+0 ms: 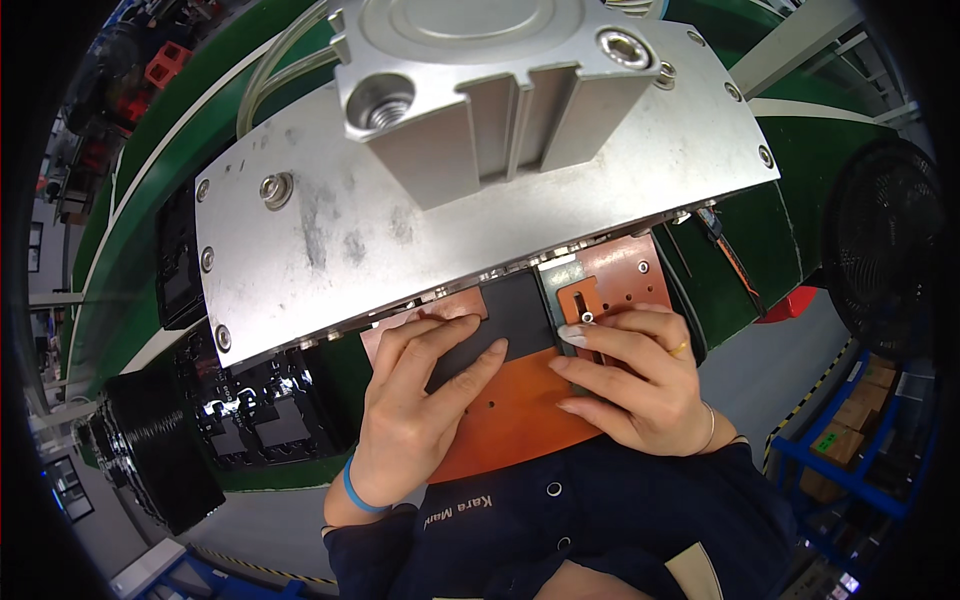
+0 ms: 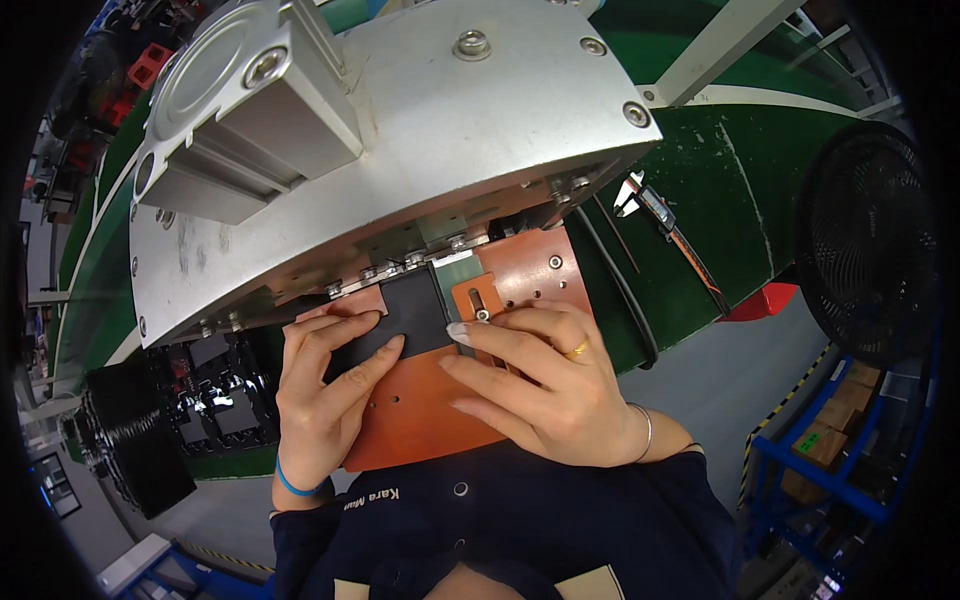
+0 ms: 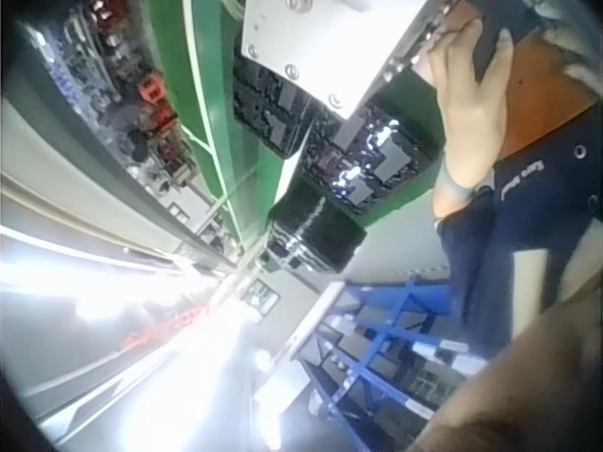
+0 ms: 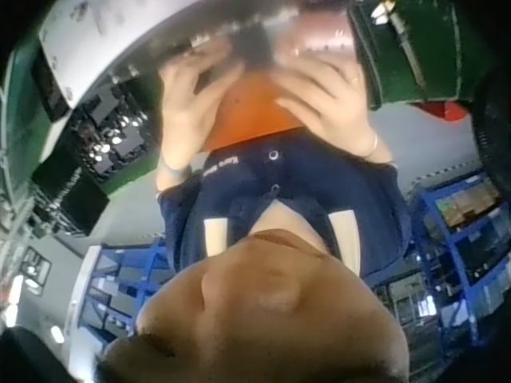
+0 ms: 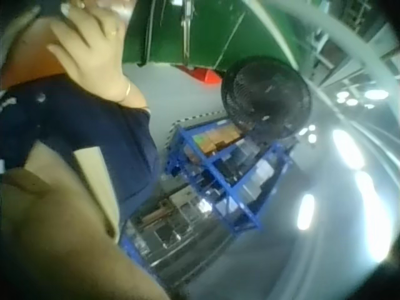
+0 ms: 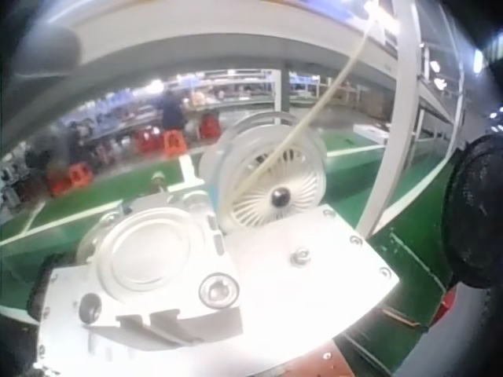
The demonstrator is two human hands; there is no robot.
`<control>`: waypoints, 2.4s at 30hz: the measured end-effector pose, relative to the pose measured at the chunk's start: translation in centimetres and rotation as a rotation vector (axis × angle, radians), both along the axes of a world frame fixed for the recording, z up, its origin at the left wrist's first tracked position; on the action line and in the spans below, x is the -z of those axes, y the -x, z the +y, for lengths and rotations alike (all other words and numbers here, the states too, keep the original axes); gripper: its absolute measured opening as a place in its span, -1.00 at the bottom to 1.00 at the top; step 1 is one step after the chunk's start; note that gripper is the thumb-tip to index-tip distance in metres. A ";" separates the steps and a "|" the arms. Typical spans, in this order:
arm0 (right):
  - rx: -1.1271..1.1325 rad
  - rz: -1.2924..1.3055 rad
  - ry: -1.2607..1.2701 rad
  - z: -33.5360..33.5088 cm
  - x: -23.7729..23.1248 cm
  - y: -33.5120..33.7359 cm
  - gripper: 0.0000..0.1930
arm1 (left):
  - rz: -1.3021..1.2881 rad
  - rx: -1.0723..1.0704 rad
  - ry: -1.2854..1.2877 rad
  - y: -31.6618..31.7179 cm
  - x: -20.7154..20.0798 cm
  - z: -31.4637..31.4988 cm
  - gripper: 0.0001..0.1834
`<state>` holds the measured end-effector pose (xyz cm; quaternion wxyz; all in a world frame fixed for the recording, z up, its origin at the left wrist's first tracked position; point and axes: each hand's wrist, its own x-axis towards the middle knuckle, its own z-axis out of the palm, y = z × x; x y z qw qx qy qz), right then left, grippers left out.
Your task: The person repeatedly places small black rectangular components into a press machine, activates the press, and then removes the processed components. They place the finished items into a black plastic tray on the table. The task is performed in a repetitive cycle throughout the video.
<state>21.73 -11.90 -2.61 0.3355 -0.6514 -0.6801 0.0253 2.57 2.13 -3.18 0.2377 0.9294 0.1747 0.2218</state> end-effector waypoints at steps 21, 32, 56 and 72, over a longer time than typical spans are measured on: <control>0.060 -0.151 0.111 0.4 0.4 0.8 -0.57 | -0.013 0.002 -0.047 -0.1 0.2 0.1 -0.51; 0.061 -0.216 0.140 0.4 0.3 0.9 -0.57 | -0.016 0.001 -0.046 -0.1 0.1 0.1 -0.51; -0.136 0.868 0.318 1.8 -2.3 -0.7 -0.76 | -0.188 0.068 -0.393 1.9 -0.8 -3.2 -0.57; -0.038 0.168 -0.199 -0.8 -0.8 -4.6 -0.67 | -0.254 0.186 1.516 2.9 -1.1 -0.9 -0.63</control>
